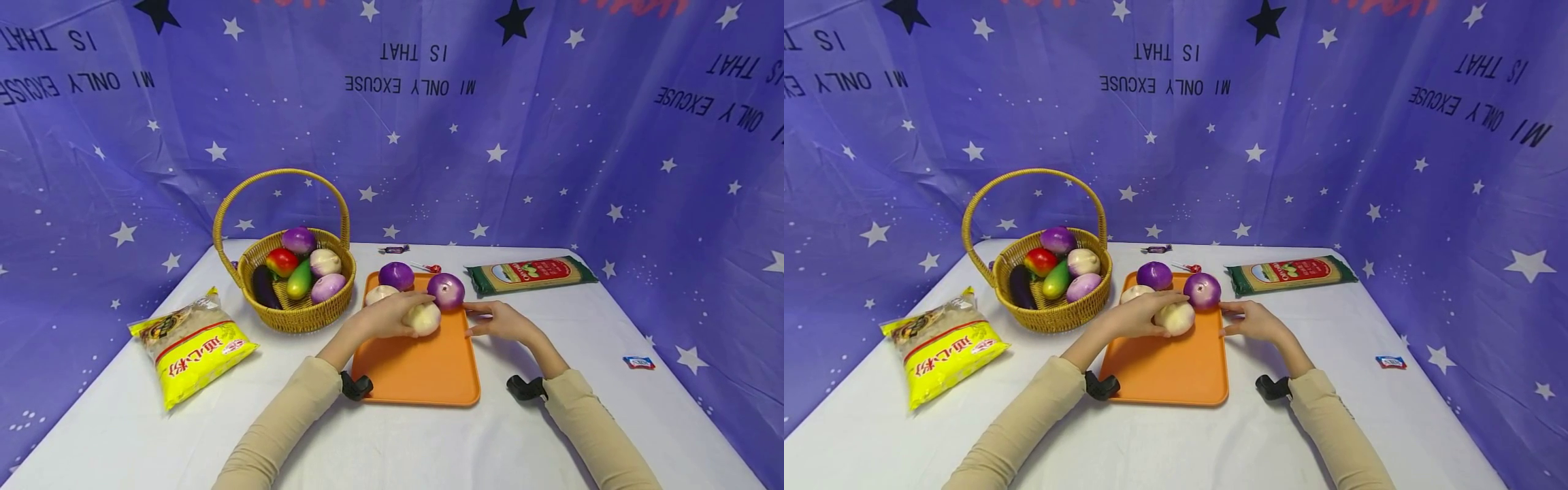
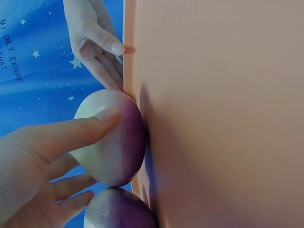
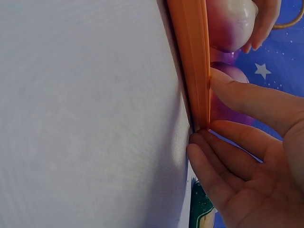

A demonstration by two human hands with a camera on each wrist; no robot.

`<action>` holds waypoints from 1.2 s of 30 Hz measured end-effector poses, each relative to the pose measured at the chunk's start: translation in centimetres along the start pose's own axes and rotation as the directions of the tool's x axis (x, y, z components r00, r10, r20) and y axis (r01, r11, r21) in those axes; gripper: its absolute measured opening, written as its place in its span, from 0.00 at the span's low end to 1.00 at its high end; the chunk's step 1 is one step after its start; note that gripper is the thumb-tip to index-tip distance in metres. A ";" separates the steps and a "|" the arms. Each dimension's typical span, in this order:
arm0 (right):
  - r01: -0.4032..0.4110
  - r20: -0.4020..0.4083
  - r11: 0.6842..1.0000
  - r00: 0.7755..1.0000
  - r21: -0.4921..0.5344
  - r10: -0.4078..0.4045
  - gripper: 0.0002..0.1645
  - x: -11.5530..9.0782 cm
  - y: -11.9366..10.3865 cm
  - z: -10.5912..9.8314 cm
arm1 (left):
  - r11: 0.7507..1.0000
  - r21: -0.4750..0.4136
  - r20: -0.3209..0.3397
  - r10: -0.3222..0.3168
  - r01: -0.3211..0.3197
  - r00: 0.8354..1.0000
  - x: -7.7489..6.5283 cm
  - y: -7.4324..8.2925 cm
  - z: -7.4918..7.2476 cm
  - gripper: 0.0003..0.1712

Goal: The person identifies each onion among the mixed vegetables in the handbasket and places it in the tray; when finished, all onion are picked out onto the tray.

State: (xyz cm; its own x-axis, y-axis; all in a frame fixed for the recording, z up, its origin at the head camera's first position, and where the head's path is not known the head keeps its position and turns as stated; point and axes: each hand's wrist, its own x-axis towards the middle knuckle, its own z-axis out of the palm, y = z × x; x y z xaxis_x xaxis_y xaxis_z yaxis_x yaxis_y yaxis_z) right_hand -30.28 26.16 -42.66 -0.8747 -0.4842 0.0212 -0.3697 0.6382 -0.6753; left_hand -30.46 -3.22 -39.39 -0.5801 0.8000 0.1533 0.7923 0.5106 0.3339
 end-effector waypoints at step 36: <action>0.026 0.005 0.999 1.000 0.018 -0.026 0.40 0.0 0.3 -0.1 | 0.950 -0.185 -0.277 -0.295 0.250 0.915 -8.7 -4.5 -10.3 0.35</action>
State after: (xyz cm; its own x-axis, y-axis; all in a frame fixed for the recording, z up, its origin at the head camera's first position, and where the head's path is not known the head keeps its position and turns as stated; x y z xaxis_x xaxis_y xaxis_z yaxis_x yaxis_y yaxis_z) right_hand -30.42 26.38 -42.78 -0.8631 -0.5038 0.0350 -0.3865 0.6144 -0.6878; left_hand -30.97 -15.73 -32.60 -0.8163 0.4942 0.2991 0.5730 0.6271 0.5276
